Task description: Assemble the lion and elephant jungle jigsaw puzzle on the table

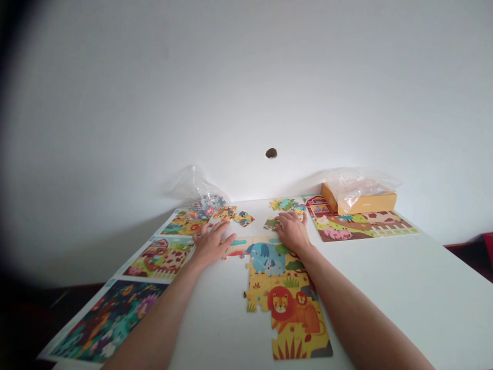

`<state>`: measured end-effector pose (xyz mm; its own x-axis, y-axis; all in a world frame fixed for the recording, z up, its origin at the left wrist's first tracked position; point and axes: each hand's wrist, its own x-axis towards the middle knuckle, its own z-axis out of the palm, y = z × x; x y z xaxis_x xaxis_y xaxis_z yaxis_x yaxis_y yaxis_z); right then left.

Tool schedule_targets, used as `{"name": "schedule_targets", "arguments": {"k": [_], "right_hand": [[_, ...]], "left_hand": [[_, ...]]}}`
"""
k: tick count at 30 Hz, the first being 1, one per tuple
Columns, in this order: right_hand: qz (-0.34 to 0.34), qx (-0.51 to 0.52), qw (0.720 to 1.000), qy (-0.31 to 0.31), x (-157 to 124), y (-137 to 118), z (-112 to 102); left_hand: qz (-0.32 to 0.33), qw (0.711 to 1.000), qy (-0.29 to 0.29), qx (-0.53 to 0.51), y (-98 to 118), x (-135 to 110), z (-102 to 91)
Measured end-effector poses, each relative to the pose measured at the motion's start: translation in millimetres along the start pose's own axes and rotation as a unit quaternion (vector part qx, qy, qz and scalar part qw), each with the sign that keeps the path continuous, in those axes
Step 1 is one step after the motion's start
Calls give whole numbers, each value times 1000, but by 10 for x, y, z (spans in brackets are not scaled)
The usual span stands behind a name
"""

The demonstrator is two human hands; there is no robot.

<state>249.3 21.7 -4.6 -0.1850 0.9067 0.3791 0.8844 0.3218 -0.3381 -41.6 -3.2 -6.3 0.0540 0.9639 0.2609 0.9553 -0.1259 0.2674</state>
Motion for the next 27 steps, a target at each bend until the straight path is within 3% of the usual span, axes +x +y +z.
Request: {"name": "schedule_targets", "arguments": {"k": [6,12,20,22,27], "right_hand": [[-4,-8,1000,-5,-6,7,14],[58,-61,995,57,30,61,4],[148,-72,986,-33,318,251,6],[128,-60,989,-37,332,236,17],[3,-21,999,-43,270,96,34]], "left_hand": [[-2,1000,3,8,-23,30,48],[1,1000,-16,16,16,87,41],[28,999,14,15,-10,120,13],[36,999,20,13,-35,117,30],[39,998,39,0,-14,95,49]]}}
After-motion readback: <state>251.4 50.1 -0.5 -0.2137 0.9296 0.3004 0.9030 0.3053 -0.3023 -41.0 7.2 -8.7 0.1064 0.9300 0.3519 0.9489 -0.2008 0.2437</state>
